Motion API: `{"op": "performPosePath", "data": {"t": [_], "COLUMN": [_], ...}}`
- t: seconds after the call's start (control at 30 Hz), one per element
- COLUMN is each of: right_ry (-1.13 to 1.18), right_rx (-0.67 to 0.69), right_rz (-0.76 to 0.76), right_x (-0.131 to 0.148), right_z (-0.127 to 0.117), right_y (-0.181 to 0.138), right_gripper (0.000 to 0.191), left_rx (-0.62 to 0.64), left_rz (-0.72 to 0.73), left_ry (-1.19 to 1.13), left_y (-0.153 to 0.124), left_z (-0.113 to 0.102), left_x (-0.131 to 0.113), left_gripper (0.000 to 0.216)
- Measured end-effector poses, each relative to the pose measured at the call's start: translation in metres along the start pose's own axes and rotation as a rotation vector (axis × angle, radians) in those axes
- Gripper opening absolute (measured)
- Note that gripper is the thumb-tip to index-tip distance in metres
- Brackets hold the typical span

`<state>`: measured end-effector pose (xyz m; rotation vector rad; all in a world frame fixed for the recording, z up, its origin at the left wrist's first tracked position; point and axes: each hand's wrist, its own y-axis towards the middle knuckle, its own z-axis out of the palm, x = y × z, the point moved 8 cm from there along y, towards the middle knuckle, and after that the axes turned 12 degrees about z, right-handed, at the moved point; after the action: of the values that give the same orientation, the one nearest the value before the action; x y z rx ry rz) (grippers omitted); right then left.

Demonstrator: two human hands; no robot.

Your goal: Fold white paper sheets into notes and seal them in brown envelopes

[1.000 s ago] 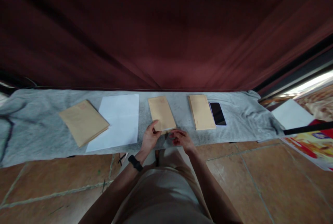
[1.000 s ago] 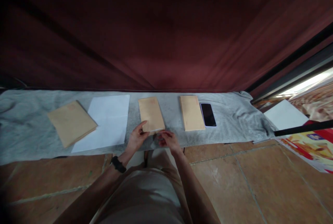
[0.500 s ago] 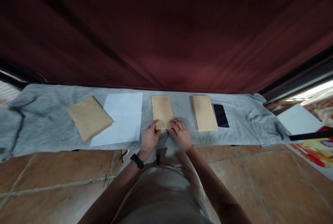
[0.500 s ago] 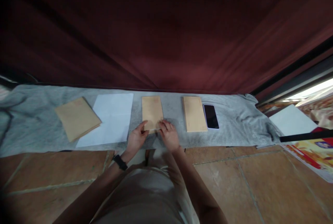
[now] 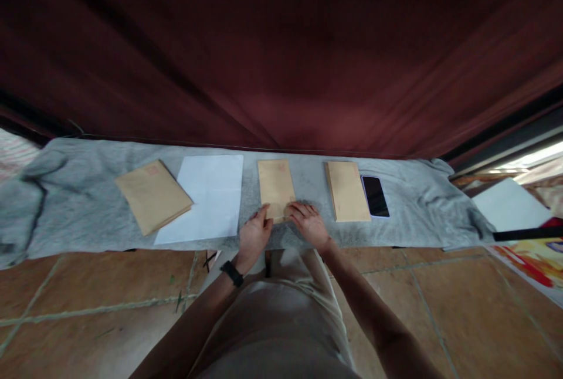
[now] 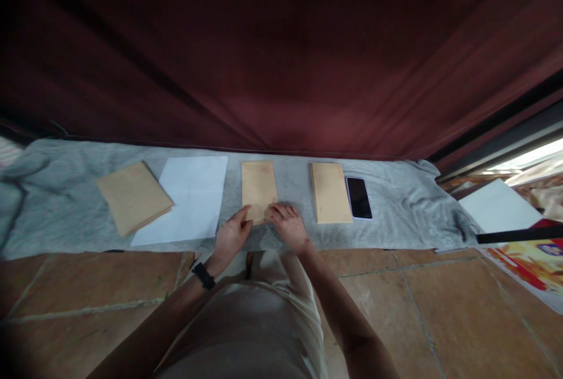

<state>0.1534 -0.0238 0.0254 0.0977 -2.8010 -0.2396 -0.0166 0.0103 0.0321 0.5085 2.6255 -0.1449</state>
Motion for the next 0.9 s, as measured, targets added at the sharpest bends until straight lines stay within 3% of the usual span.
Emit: {"op": "performPosePath", "data": {"t": [0.23, 0.4, 0.53, 0.9], "right_ry": [0.057, 0.116, 0.155, 0.111], "right_rx": [0.019, 0.025, 0.000, -0.037], "right_rz": [-0.009, -0.032, -0.001, 0.173], "right_x": [-0.003, -0.005, -0.006, -0.007], "right_z": [0.000, -0.002, -0.002, 0.011], "right_y": [-0.002, -0.006, -0.004, 0.004], "right_gripper": [0.030, 0.029, 0.024, 0.021], "left_rx": [-0.017, -0.132, -0.147, -0.152], "left_rz": [0.075, 0.285, 0.410, 0.337], "left_ry": [0.113, 0.201, 0.151, 0.126], "left_y": [-0.011, -0.017, -0.013, 0.002], "left_z": [-0.001, -0.005, -0.001, -0.003], "left_x": [-0.006, -0.017, -0.021, -0.013], "left_gripper": [0.043, 0.040, 0.030, 0.026]}}
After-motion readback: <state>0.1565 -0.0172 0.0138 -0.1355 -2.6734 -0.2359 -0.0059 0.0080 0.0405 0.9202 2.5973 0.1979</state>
